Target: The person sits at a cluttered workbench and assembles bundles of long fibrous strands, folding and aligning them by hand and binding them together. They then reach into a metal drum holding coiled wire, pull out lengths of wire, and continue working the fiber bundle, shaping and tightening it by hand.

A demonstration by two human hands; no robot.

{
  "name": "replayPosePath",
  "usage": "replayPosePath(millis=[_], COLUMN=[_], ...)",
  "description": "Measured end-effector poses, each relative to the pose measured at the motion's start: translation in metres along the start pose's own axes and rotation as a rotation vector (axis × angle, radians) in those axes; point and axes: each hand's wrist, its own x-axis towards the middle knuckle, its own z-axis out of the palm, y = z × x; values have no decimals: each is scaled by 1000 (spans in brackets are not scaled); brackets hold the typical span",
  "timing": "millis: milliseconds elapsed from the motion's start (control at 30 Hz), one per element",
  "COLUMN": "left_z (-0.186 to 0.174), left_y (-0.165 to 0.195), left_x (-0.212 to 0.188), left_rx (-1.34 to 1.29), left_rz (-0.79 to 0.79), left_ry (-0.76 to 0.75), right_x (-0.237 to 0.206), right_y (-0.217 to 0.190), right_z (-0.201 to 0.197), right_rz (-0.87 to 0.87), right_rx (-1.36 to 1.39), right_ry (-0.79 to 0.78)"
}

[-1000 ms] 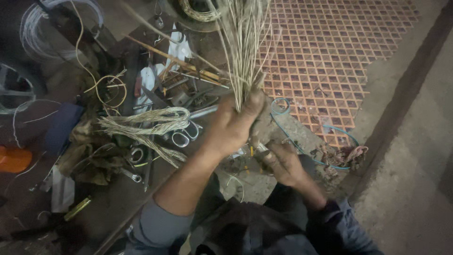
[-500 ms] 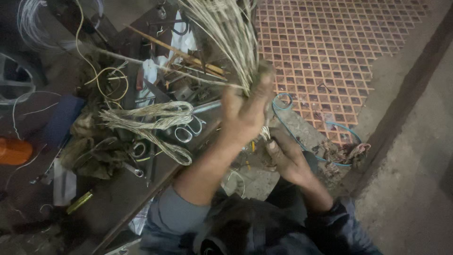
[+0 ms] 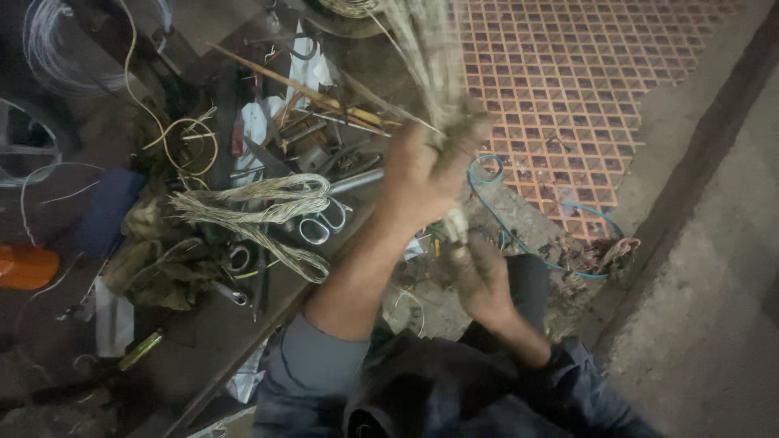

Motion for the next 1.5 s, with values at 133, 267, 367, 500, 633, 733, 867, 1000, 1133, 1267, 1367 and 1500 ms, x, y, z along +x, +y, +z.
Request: replayPosePath(millis=[133,267,367,500,633,733,867,1000,1133,1267,1367,1500], left_z=[-4,6,9,13,19,22,10,-2,1,11,14,15], left_y=[14,7,-7,-24,-33,-29,-12,-6,-17,-39,-53,-59], left_x=[-16,-37,-45,-58,-71,-73,-60,-36,-35,-53,-66,-75], left_rx=[-218,-210,-268,-265,-417,-594,-618,-530,-496,-495,-515,-612], left_rz=[-26,-106,-257,-416,-379,-431,-450,-332,-291,-282,-339,-367], left_ry=[-271,-213,-180,-109,-28,8,-66,-102,-75,14,59,158], right_x=[1,4,4,3,6,6,-1,-3,-2,-1,-1,0], right_y=[1,-3,-7,-14,-20,-20,-13,-4,0,4,6,7], right_z=[-6,-23,-29,-28,-29,-36,-41,-40,-38,-36,-35,-36], right_rz=[-23,106,209,156,162,135,84,208,296,280,282,265], right_rx=[425,368,271,319,359,218,11,112,306,436,504,579], right_ry=[71,130,174,206,310,287,147,143,226,325,415,379])
